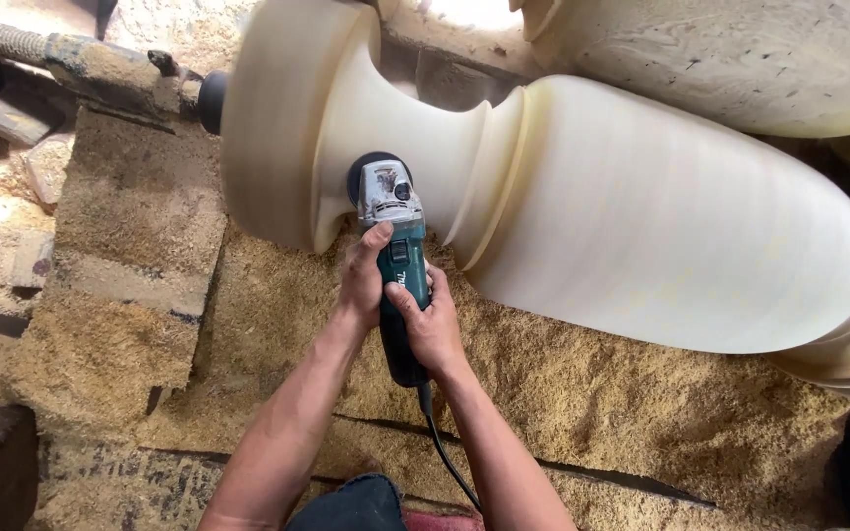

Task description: Sanding a large wooden vase on a lathe using an angle grinder with a sanding attachment.

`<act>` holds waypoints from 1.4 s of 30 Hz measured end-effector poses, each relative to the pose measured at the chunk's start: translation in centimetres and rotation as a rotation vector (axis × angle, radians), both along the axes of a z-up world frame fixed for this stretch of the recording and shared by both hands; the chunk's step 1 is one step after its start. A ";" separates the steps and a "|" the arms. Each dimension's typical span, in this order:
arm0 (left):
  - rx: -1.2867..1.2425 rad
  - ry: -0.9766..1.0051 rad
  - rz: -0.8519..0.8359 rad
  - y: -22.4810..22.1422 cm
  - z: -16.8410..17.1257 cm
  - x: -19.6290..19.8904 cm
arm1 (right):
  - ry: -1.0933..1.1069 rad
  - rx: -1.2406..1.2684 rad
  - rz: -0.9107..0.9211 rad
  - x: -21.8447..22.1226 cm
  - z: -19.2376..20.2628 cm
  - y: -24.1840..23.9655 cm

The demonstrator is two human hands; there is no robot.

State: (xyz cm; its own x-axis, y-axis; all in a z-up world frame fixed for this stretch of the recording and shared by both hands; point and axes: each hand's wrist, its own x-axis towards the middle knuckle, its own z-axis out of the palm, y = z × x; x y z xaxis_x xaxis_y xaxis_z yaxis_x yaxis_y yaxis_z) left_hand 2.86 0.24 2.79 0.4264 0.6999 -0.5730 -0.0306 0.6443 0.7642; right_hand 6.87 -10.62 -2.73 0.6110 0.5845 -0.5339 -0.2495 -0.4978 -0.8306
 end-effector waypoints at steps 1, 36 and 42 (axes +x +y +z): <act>-0.001 -0.003 -0.001 -0.1 -0.1 0.2 | -0.003 -0.001 -0.001 0.0 0.2 -0.1; -0.093 -0.120 -0.027 -1.2 0.0 -0.7 | -0.039 -0.136 -0.042 -1.9 1.6 -1.2; -0.082 -0.127 -0.078 -2.1 0.3 -2.5 | -0.031 -0.147 -0.064 -4.0 1.6 -1.7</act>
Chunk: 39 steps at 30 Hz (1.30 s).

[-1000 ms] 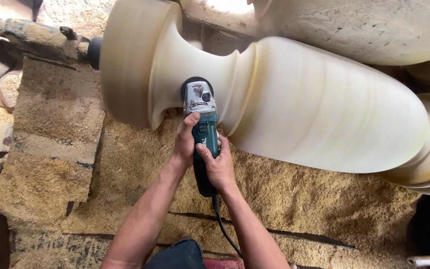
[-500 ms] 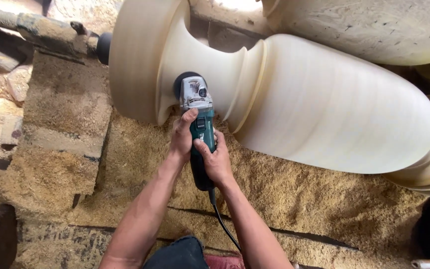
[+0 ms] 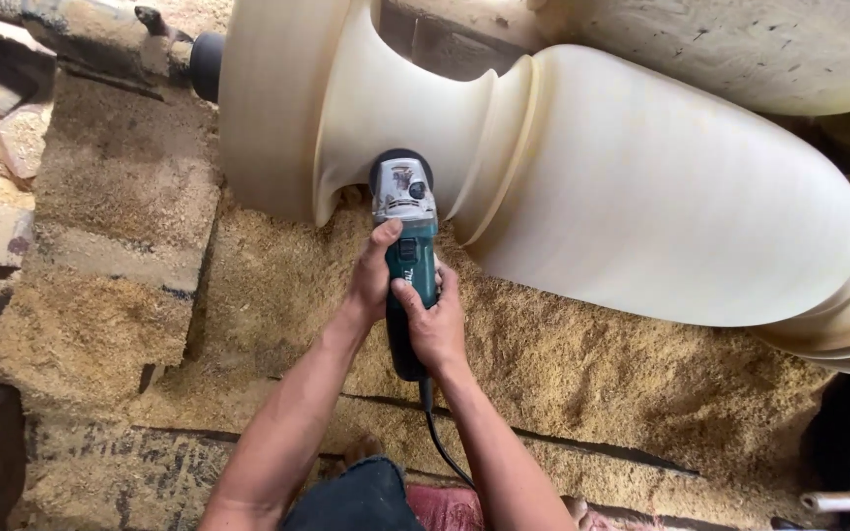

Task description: Sanding a large wooden vase on a lathe using an angle grinder with a sanding attachment.

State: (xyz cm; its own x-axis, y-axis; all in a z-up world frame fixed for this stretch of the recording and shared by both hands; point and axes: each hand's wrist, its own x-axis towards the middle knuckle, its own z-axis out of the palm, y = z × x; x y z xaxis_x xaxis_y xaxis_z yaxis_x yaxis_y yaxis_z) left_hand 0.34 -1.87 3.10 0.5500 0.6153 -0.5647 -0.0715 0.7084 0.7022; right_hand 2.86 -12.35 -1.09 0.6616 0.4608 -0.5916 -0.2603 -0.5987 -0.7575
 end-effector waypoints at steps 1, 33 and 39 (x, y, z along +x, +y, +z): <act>-0.002 -0.005 0.003 -0.1 0.3 -0.2 | -0.005 -0.002 0.003 -0.2 -0.1 -0.1; -0.909 -0.639 0.113 -8.7 -10.9 -10.2 | 0.077 -0.312 0.150 -8.2 1.4 -4.2; -0.829 -0.762 -0.059 -8.4 -19.8 -9.2 | 0.003 -0.511 0.221 -8.7 2.0 -0.8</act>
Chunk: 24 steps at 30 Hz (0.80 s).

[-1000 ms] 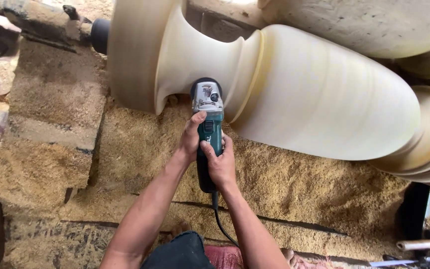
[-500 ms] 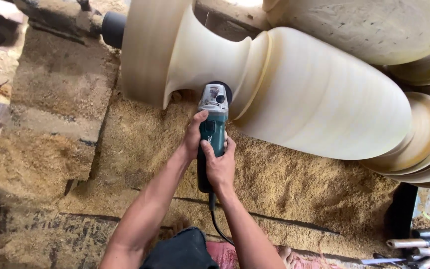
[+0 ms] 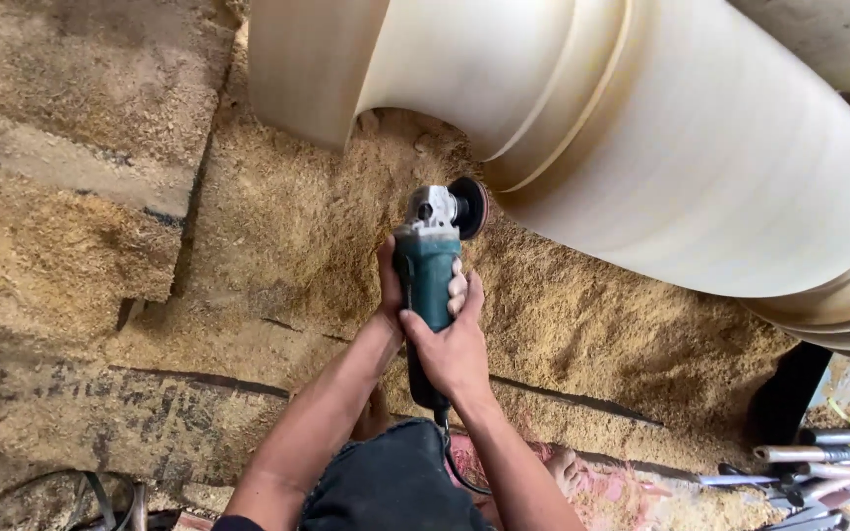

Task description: Sanding a large wooden vase on a lathe using an angle grinder with a sanding attachment.

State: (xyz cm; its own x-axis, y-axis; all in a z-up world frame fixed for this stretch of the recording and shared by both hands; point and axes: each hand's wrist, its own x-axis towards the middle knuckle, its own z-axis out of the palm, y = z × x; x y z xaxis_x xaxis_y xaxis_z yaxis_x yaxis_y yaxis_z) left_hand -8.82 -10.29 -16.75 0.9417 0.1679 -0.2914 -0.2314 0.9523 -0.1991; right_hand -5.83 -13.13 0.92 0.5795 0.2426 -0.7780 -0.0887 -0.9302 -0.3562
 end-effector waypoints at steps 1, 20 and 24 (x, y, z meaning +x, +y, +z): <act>-0.002 -0.001 -0.003 0.4 0.1 0.3 | -0.001 -0.002 -0.003 0.0 0.1 0.2; -0.056 -0.143 -0.122 1.3 -2.4 3.0 | -0.037 -0.010 -0.022 1.2 -1.0 0.6; -0.040 -0.191 -0.141 1.8 -4.0 3.5 | -0.029 -0.001 -0.022 1.5 -0.5 1.2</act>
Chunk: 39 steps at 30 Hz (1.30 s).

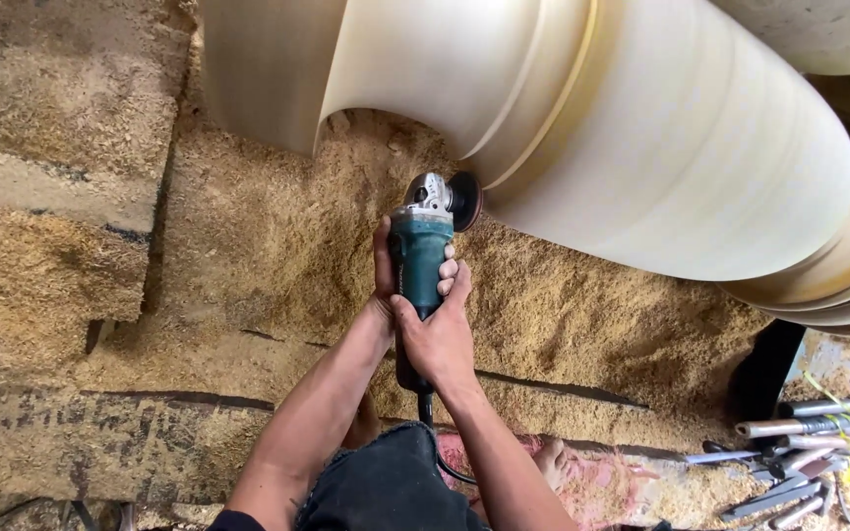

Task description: Sanding a large wooden vase on a lathe using an angle grinder with a sanding attachment.

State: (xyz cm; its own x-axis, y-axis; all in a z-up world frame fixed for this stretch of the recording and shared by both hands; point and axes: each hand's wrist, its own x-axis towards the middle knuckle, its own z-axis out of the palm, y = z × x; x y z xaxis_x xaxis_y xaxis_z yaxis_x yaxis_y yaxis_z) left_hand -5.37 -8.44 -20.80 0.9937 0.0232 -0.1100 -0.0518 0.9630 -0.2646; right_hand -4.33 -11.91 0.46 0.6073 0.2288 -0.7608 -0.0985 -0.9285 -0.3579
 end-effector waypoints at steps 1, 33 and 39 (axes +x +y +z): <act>0.001 -0.002 0.002 0.2 0.6 0.0 | -0.002 0.001 0.002 -0.1 0.2 0.1; 0.002 0.115 0.065 -0.6 3.7 0.5 | 0.004 -0.034 0.072 1.1 1.0 -1.2; 0.045 0.080 0.032 0.0 4.7 0.1 | 0.029 -0.007 0.013 0.5 3.2 -0.7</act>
State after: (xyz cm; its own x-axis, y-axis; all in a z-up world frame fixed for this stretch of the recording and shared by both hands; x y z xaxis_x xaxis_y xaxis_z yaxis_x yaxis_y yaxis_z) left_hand -5.23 -8.46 -16.05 0.9804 0.0613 -0.1872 -0.1017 0.9714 -0.2145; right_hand -3.83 -12.63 3.66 0.5820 0.2313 -0.7796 -0.0970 -0.9321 -0.3490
